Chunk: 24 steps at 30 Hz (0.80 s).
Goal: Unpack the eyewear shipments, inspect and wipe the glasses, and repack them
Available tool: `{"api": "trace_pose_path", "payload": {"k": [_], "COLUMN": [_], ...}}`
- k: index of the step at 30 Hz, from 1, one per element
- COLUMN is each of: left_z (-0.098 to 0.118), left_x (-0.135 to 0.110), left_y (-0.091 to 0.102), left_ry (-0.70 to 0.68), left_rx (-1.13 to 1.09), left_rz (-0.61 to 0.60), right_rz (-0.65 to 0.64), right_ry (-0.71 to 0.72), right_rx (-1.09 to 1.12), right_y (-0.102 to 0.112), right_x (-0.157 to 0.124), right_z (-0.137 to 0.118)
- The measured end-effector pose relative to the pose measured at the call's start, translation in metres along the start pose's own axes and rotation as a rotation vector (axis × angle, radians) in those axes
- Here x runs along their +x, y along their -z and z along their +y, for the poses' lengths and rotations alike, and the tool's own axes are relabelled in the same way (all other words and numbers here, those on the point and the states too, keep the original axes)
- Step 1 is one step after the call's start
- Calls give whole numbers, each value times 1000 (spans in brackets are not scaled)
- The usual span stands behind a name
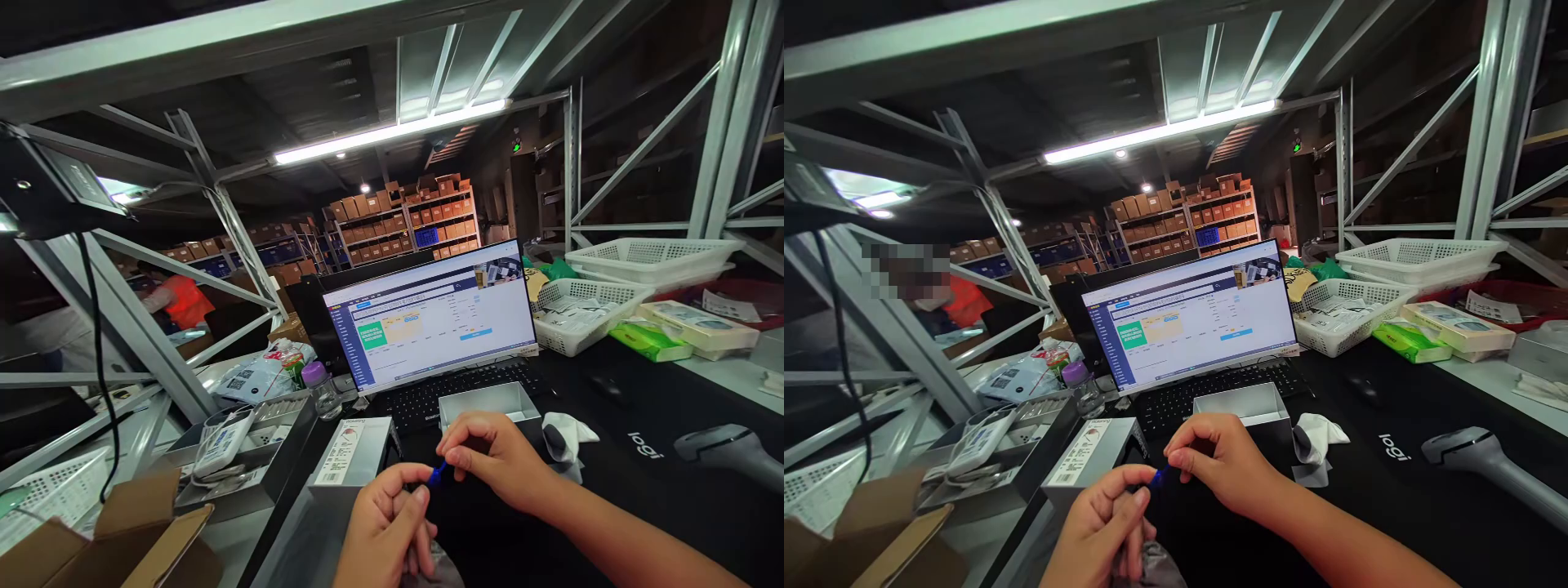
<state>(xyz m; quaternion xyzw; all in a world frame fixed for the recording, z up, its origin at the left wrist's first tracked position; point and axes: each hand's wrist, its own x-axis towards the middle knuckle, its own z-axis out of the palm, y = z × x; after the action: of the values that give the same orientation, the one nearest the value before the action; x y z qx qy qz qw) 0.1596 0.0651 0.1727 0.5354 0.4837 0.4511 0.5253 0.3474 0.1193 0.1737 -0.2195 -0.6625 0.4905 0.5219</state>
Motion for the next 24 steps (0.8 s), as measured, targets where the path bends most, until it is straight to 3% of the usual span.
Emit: {"api": "trace_pose_path", "payload": {"k": [9,15,19,24], "left_z": [-1,0,1,-3], "left_x": [-1,-1,-5,-2], "left_y": [-9,-9,-6,1], "left_ry": [-18,-81,-103,-79], "left_rx": [-34,-27,41,3], "left_rz": [-46,21,-29,51], "right_rz": [-17,-44,-24,-26], "right_ry": [68,-103,-61,-35], "right_rx": [-295,-193,-249,-190], "right_y": [1,0,1,2], "right_x": [-1,0,1,0], "right_z": [3,4,3,4]}}
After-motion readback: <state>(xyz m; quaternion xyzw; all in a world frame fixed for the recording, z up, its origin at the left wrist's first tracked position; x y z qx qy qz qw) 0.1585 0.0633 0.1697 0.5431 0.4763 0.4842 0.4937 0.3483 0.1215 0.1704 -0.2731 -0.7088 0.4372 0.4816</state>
